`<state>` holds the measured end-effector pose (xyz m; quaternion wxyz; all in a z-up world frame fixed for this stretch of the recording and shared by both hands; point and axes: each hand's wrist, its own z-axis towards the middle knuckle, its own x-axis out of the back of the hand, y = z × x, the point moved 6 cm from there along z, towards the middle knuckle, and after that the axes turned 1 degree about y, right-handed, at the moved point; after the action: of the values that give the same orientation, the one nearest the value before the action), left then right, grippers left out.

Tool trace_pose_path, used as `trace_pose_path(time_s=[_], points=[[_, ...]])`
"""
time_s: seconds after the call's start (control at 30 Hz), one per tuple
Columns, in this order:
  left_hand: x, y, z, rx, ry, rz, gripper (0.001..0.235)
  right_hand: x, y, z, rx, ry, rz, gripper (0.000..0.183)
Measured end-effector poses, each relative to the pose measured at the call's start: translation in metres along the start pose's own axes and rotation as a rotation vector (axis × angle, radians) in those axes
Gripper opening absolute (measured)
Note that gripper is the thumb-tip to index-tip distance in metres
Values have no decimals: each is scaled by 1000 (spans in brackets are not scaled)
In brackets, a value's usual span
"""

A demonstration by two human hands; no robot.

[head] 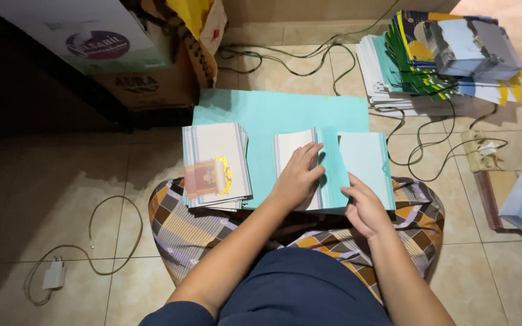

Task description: Folding printed papers and inserting them into envelopes

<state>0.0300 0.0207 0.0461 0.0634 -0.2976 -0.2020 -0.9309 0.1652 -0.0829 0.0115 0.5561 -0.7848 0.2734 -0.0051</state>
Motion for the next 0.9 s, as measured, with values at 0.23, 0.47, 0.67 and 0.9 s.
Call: trace_pose_path(time_s=[0.23,0.47,0.67,0.9], points=[[8,3,2,23,31,18,11,-59,-23,-32,417,-186,-1067,61],[-8,-10,2,366,-474,255,56,-53,-15,-15,514,-31,-1295,69],[-19,-18,-4,352,-440,308,59,-58,-16,11,619,-67,-1621,56],[-11,-12,2,405,-579,274,63,-49,1,-16,632,-97,-1694,55]])
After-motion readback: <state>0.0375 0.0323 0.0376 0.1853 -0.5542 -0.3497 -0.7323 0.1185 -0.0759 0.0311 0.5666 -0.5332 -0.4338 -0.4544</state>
